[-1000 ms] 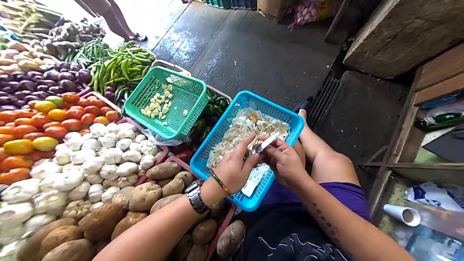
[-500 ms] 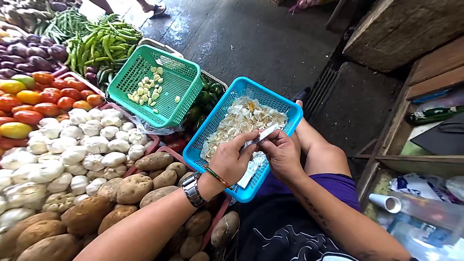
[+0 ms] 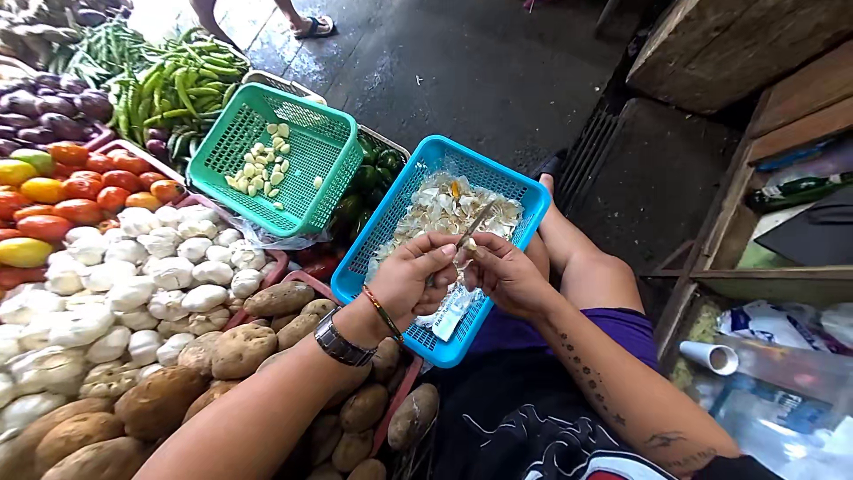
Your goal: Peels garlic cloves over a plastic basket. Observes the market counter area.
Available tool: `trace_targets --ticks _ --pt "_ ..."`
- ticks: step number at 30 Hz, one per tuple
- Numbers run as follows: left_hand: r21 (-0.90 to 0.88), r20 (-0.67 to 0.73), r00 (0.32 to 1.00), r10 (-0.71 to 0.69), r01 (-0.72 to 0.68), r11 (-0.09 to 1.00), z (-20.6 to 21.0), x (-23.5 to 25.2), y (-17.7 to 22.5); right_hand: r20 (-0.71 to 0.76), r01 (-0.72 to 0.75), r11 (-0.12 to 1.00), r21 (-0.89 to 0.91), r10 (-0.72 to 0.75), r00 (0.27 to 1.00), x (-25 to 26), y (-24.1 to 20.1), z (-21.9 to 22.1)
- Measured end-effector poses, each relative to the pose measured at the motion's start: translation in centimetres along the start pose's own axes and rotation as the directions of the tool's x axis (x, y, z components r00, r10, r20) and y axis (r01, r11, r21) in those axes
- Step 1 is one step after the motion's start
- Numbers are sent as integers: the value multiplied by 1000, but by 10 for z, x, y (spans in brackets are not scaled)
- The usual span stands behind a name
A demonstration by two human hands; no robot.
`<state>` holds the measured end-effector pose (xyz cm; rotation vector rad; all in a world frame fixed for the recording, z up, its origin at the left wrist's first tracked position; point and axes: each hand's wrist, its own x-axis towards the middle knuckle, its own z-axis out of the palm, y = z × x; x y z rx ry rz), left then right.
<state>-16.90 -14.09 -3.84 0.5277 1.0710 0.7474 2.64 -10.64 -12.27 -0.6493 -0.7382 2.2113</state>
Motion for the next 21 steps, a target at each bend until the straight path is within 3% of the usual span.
trace_targets --ticks 2,5,7,10,13,17,19,21 --pt "50 -13 1000 16 -16 999 -1 1 1 -22 -17 1000 -25 16 1000 -2 -5 5" --pt "101 15 1000 3 -5 995 3 -3 -1 86 -15 1000 8 15 996 -4 -10 5" --pt "103 20 1000 16 -18 994 5 -3 0 50 24 999 28 -26 998 -4 -10 9" --pt "103 -182 975 129 -112 988 -7 3 5 11 24 996 90 -25 1000 -6 -12 12" --pt "184 -377 919 115 -47 982 -21 12 8 77 6 985 173 -20 997 -6 -13 8" --pt "407 -393 918 50 125 905 -12 16 3 49 -41 967 252 30 998 -8 -15 5" --pt "449 -395 913 107 90 889 -6 14 1 3 -45 958 283 46 999 -8 -14 5" --pt "454 -337 916 218 -45 890 -4 9 -4 -49 -49 949 312 68 996 -7 -11 7"
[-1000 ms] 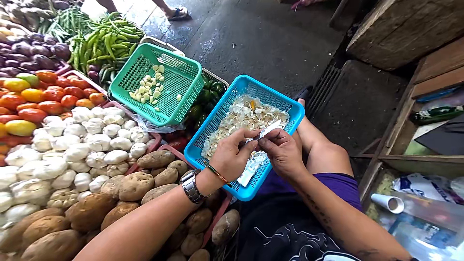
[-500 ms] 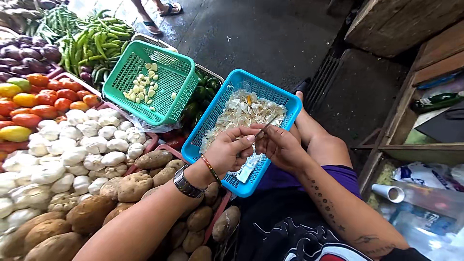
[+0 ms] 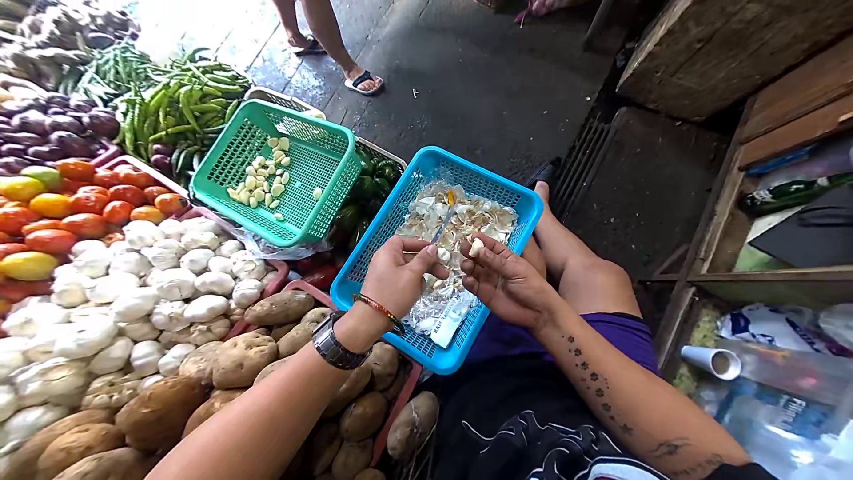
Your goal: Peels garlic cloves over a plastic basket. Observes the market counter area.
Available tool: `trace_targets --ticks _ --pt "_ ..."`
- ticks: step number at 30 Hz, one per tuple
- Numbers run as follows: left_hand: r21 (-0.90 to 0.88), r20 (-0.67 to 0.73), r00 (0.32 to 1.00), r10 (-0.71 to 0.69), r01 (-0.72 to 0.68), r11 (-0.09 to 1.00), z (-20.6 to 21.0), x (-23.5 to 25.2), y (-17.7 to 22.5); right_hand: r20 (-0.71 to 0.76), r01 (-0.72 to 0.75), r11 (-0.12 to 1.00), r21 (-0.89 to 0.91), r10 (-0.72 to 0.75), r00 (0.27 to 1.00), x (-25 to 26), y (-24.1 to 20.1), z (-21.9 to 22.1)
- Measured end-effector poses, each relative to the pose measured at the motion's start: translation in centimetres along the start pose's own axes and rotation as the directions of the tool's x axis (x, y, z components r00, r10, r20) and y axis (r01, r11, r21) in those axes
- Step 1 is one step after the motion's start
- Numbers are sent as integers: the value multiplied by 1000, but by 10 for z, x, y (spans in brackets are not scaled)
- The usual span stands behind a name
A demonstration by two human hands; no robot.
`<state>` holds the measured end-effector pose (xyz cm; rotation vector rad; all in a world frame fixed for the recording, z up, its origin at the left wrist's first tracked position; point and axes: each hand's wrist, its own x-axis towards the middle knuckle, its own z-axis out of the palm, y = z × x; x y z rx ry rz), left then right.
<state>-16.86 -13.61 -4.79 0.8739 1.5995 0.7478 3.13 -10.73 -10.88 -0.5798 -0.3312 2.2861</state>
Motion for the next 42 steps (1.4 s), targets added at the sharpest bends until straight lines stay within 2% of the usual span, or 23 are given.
trace_targets --ticks 2,5,8,11,16,19,20,22,23,25,28,31,34,36,38,39,40,42 --pt "19 62 979 195 -197 980 1 -7 -3 12 -19 999 26 18 1000 2 3 -1" --pt "129 182 889 419 -444 886 3 -13 -6 80 -42 999 25 39 996 4 6 -3" --pt "261 219 836 502 -546 796 4 -14 -11 90 -48 999 12 47 995 4 8 -2" --pt "309 219 821 528 -571 760 5 -13 -13 52 -38 999 16 37 998 5 9 -3" --pt "259 228 860 457 -506 823 4 -14 -8 30 -15 1000 -14 16 999 4 8 -4" --pt "265 168 904 393 -426 865 4 -13 -6 -10 9 998 -63 -10 1000 2 8 0" --pt "221 157 935 318 -347 912 5 -12 -4 -25 14 997 -79 -16 1000 2 9 1" --pt "36 151 984 90 -96 995 7 -11 3 -54 16 996 -92 -21 998 4 9 0" --pt "-43 154 988 -13 20 999 8 -11 6 -65 9 996 -89 -14 998 5 9 -1" --pt "-113 147 984 -98 116 987 9 -9 7 -69 -14 997 -71 9 998 7 10 -4" --pt "-91 139 989 -46 59 994 9 -8 3 -69 -15 999 -34 13 998 6 10 -2" --pt "22 164 981 102 -107 994 6 -7 -3 -83 38 994 -99 -46 995 5 8 7" --pt "79 151 974 170 -183 980 6 -8 -3 -152 63 980 -189 -92 984 5 8 15" --pt "93 35 987 155 -158 983 3 -3 -4 -137 77 968 -240 -112 984 3 7 16" --pt "47 -94 993 77 -73 996 -3 4 -6 -128 65 961 -269 -102 986 0 7 18" --pt "30 -115 993 39 -36 999 -5 6 -6 -140 59 961 -270 -100 985 0 8 18" --pt "18 -97 995 9 -8 1000 -4 6 -4 -157 59 962 -268 -104 982 1 7 18" --pt "-41 32 999 -5 6 999 1 1 -1 -191 71 966 -249 -121 974 1 7 16"
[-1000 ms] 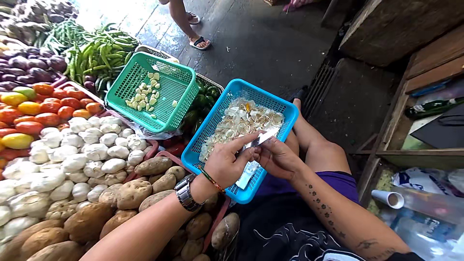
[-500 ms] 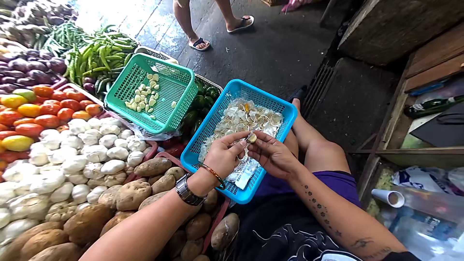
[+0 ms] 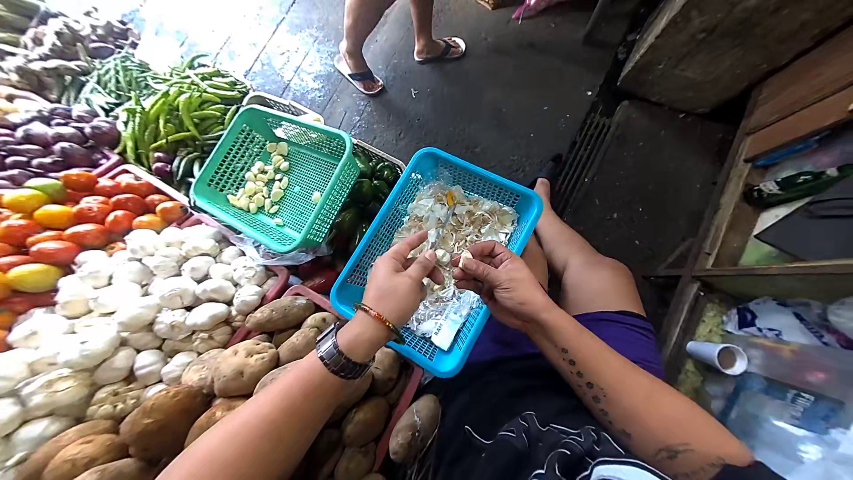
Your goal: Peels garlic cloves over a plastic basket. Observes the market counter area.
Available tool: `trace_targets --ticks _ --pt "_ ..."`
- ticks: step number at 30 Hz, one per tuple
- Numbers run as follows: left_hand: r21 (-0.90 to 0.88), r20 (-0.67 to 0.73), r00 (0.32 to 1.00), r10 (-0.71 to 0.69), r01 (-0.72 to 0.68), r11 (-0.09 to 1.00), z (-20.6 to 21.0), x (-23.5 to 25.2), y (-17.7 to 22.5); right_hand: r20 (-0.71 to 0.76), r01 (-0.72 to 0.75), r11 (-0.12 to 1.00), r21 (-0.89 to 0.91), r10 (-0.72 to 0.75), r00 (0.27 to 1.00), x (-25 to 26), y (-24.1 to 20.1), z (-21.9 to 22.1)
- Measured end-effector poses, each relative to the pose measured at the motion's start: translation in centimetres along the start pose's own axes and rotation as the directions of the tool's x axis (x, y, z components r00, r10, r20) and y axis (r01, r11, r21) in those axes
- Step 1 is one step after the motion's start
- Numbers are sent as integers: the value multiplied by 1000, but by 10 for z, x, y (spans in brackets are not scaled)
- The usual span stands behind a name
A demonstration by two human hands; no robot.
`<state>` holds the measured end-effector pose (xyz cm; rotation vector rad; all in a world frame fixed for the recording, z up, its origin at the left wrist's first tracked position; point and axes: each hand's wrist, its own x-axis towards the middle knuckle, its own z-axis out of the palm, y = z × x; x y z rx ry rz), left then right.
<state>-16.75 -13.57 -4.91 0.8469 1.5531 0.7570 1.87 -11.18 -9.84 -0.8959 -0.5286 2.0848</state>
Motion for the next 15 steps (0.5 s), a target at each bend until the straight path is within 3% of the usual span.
trace_targets --ticks 2,5,10,15 --pt "-53 165 984 62 -54 997 3 -5 1 -4 9 1000 17 -9 1000 1 -1 -4" --pt "-18 283 945 166 -168 986 1 -7 -2 12 15 1000 19 -15 1000 1 -1 -5" --pt "260 253 933 255 -320 911 1 -7 -5 6 -1 999 43 1 1000 1 1 -6" --pt "447 225 883 412 -469 762 -3 -3 -15 26 -11 1000 17 10 1000 1 2 -6"
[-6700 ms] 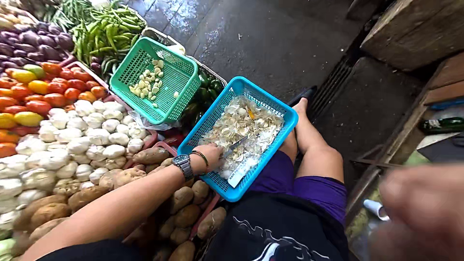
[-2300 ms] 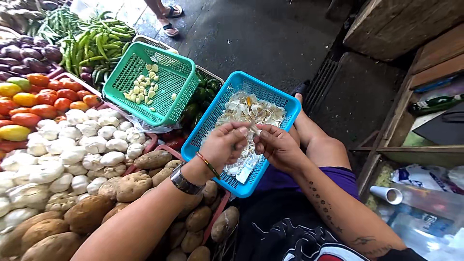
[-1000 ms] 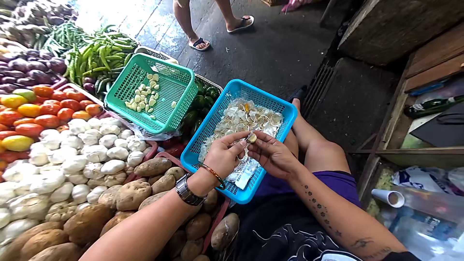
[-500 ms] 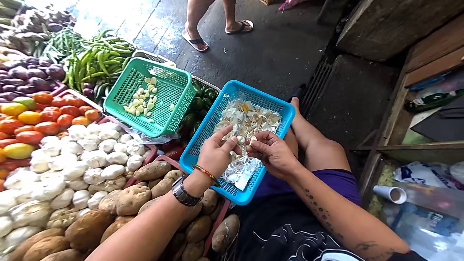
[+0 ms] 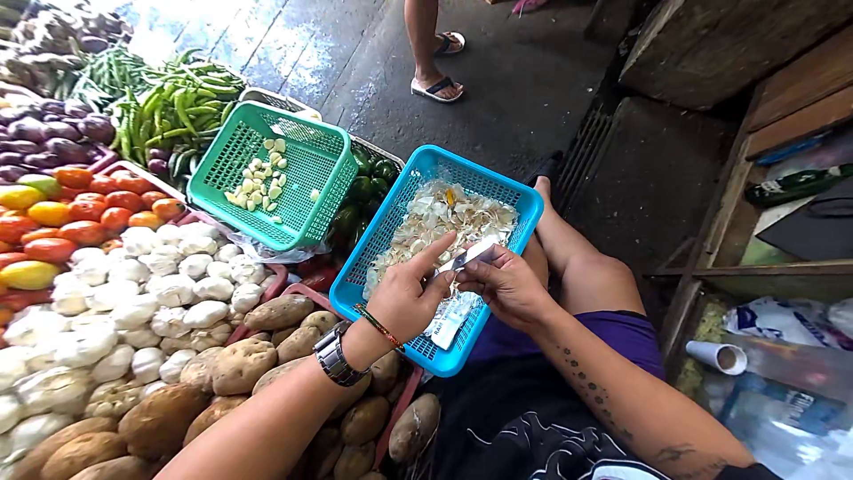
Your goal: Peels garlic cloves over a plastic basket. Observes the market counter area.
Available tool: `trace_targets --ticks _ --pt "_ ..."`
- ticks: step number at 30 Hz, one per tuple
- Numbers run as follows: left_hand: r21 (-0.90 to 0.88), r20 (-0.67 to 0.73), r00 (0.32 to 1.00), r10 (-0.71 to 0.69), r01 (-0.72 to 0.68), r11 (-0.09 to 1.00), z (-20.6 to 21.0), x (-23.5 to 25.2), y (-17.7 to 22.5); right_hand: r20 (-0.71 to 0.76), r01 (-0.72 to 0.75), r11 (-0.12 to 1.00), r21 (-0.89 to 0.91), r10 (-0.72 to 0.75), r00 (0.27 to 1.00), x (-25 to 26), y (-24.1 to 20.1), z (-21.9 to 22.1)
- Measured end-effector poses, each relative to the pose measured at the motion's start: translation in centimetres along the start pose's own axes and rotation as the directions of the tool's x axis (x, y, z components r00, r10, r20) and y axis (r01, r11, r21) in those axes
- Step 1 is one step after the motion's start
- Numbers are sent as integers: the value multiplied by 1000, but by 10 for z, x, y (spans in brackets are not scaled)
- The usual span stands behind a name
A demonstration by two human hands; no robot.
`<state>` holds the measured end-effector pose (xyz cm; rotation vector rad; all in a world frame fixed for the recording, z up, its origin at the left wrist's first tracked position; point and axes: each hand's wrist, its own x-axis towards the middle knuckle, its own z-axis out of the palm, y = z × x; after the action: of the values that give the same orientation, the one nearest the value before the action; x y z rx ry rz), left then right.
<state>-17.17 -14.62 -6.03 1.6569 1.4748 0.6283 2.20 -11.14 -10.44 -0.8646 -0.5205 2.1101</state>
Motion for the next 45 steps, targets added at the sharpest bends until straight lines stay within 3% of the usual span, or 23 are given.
trace_targets --ticks 9,11,14,15,18,21,23,26,31,37,40,45 --pt "-16 -27 999 29 -30 999 2 -1 -1 43 -5 999 32 3 999 -3 -1 0" --pt "34 -68 995 66 -64 997 3 -3 -2 71 4 999 31 -6 997 -3 -1 -1" --pt "218 -146 962 232 -197 956 5 -4 -7 78 10 1000 18 -11 997 -1 -3 -1" --pt "227 -150 965 216 -179 957 5 -3 -6 80 -3 1000 16 2 997 -1 -4 -1" --pt "-43 -87 986 -140 136 990 2 2 8 96 -28 998 50 23 995 1 -3 -4" --pt "-276 -1 878 -479 460 844 -3 13 7 228 -10 995 102 -14 974 -3 -2 -6" --pt "-349 70 830 -554 541 765 -8 15 7 293 0 994 106 -31 956 -4 -6 -4" --pt "-384 132 854 -503 512 768 -9 11 18 259 16 996 86 -37 965 -4 -9 -6" --pt "-462 13 940 -341 308 832 -3 -1 24 95 -41 987 155 26 995 -3 -12 -1" --pt "-276 -17 1000 -11 6 961 4 -6 18 92 -2 984 177 -15 996 -5 -8 4" --pt "-196 7 1000 27 -25 980 4 -7 18 89 59 984 170 -75 993 -3 -3 5" --pt "-240 14 1000 22 -18 971 1 -5 19 76 122 974 191 -139 987 0 1 5"
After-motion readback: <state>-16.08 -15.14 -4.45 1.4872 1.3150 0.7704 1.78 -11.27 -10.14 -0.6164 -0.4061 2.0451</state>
